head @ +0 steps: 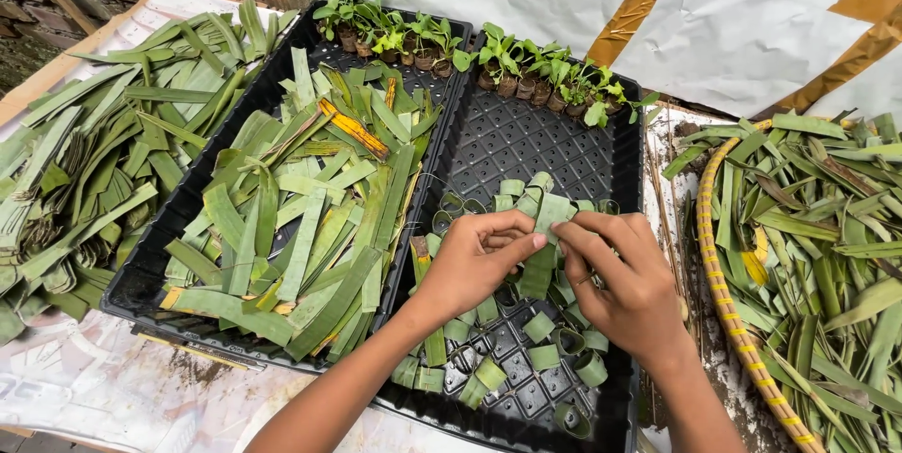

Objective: Folding and tying long leaves to create small cylindrical pots for seedlings.

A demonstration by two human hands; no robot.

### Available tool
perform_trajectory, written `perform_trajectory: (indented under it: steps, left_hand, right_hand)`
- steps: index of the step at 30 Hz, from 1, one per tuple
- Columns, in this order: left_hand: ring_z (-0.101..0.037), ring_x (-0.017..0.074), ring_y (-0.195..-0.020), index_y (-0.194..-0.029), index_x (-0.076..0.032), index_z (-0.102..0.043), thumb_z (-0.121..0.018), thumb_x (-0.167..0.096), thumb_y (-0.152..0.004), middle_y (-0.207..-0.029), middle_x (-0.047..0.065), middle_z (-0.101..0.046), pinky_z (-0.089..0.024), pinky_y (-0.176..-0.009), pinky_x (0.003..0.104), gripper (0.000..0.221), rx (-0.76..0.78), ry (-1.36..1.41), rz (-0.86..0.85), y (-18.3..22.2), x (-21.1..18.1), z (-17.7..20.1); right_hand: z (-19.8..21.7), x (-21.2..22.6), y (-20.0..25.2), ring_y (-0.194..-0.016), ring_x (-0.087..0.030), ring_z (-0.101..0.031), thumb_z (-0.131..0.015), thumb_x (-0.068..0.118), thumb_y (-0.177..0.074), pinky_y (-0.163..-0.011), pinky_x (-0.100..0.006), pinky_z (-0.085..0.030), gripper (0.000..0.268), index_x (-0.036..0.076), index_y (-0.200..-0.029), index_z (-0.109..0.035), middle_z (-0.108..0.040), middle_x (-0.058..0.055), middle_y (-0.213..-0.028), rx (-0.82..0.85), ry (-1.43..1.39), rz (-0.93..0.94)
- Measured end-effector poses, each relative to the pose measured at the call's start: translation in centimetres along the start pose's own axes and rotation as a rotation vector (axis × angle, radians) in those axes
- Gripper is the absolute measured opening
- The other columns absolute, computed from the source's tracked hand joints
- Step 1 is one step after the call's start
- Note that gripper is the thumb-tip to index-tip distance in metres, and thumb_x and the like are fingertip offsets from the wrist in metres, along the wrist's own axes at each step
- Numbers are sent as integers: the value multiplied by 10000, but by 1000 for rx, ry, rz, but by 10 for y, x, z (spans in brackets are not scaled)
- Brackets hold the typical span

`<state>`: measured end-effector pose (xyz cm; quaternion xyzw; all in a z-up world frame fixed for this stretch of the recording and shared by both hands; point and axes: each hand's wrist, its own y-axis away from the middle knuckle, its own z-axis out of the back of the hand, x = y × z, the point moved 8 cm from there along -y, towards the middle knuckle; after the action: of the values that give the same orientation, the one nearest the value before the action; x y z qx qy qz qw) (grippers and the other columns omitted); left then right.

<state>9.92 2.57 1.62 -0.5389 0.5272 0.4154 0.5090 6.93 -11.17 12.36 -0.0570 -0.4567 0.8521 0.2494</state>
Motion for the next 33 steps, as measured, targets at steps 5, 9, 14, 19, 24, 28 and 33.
perform_trajectory:
  steps: [5,9,14,19,24,28,33]
  left_hand:
    - [-610,77,-613,-917,-66,-746,-667,-52,-961,-710,58,-723,-534,-553,251,92,-7,-232,-111,10,-31,-1]
    - [-607,81,-610,-930,-33,-729,-639,-6,-967,-739,77,-726,-557,-586,282,101,-28,-129,-84,7,-10,-1]
    - [-706,148,-782,-1041,-55,-730,-600,-97,-1013,-933,55,-748,-616,-761,280,139,-35,26,146,5,-15,0]
    - [-687,177,-792,-1129,-21,-736,-560,-68,-1025,-911,94,-731,-611,-798,275,210,-94,145,175,6,-19,5]
    - [-694,126,-808,-1075,-45,-751,-614,-7,-962,-993,60,-772,-600,-737,258,182,-87,105,92,6,-24,3]
    - [-697,128,-743,-1065,-28,-760,-649,-18,-962,-950,83,-786,-572,-666,246,153,-131,129,78,4,-14,7]
    - [-670,103,-738,-1071,-21,-770,-612,20,-960,-953,86,-787,-540,-623,233,198,-192,143,17,2,-13,14]
  right_hand:
    - [1,-16,-5,-666,-251,-499,-701,53,-946,-667,-373,-496,214,49,-1154,-750,-681,-81,-843,32,-196,-245]
    - [-2,-12,-2,-700,-257,-601,-725,28,-924,-686,-356,-514,178,73,-1084,-787,-711,-62,-848,41,-188,-198]
    - [-14,-5,14,-863,-229,-665,-741,46,-926,-747,-303,-505,196,-12,-1109,-703,-728,-141,-1002,136,-115,58]
    - [-11,14,3,-853,-267,-657,-713,-7,-939,-766,-354,-510,162,-33,-1099,-701,-725,-141,-1006,122,-79,144]
    - [-12,15,3,-835,-263,-668,-719,-16,-941,-754,-350,-521,162,-20,-1103,-714,-737,-140,-1010,94,-43,157]
    - [-13,13,6,-839,-258,-659,-749,45,-930,-746,-352,-523,183,-4,-1105,-722,-732,-136,-1014,120,-32,175]
    - [-20,-3,13,-925,-232,-672,-796,150,-877,-810,-333,-492,272,14,-1090,-695,-729,-122,-1037,161,-208,54]
